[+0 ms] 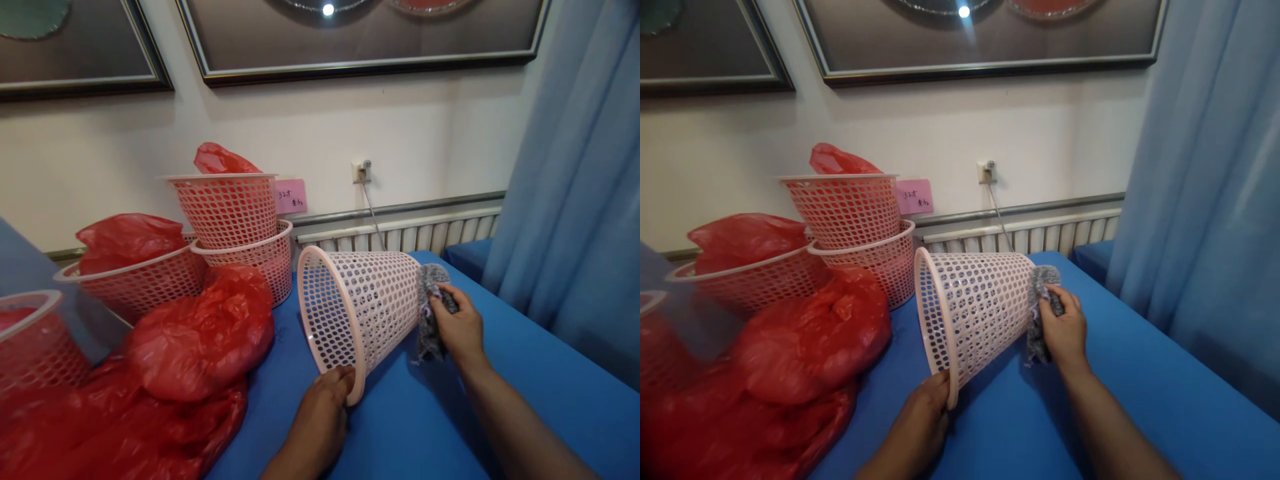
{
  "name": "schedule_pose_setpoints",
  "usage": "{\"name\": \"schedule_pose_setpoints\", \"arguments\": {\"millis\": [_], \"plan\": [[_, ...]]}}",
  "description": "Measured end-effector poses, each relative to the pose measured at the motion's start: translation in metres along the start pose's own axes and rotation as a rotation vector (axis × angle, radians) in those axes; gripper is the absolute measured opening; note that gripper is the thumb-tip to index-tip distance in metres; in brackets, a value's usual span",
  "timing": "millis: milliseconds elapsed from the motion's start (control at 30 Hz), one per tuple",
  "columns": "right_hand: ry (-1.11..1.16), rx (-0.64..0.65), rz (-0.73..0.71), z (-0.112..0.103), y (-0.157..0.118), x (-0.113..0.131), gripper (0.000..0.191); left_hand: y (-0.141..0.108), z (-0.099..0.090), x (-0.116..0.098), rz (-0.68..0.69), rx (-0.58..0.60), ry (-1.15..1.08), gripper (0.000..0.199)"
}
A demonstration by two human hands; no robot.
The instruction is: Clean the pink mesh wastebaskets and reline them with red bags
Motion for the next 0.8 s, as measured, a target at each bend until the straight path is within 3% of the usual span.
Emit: {"name": "schedule_pose_setpoints", "arguments": {"millis": [33,100,267,367,467,600,700,800], "plan": [[0.003,-0.017,0.061,-0.001,0.005,-0.010,0.036,-0.001,0.001,0.002,-0.004,0.009,0.002,0.066],[0.012,-0.015,0.001,0.000,0.003,-0.004,0.035,-0.003,0.001,0.007,-0.025,-0.018,-0.040,0.062],[0.030,0.259,-0.573,0.023,-0.070,0.082,0.026,-0.011,-0.031,0.015,-0.061,-0.349,-0.469,0.067],[0.082,0.387,-0.779,0.026,-0.109,0.117,0.034,-0.014,-0.050,0.012,-0.063,-0.453,-0.596,0.046],[0.183,0.412,-0.918,0.013,-0.131,0.141,0.035,-0.015,-0.057,-0.003,0.006,-0.437,-0.476,0.032],[0.281,0.339,-1.059,-0.013,-0.150,0.161,0.029,-0.014,-0.036,-0.026,0.136,-0.198,-0.281,0.029],[0.207,0.316,-1.032,-0.010,-0.139,0.152,0.032,-0.012,-0.026,-0.027,0.076,-0.081,-0.234,0.047],[0.067,0.184,-0.636,0.002,-0.074,0.096,0.029,-0.007,-0.024,-0.026,0.023,-0.025,-0.211,0.068]]}}
Point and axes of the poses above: each hand's wrist, its own y-axis towards the middle knuckle, its own z-axis out of the palm, x = y × z, the point moved 9 cm from there along y, towards the middle knuckle, and after that the axes turned 1 degree about -x, right-handed, at the moved point
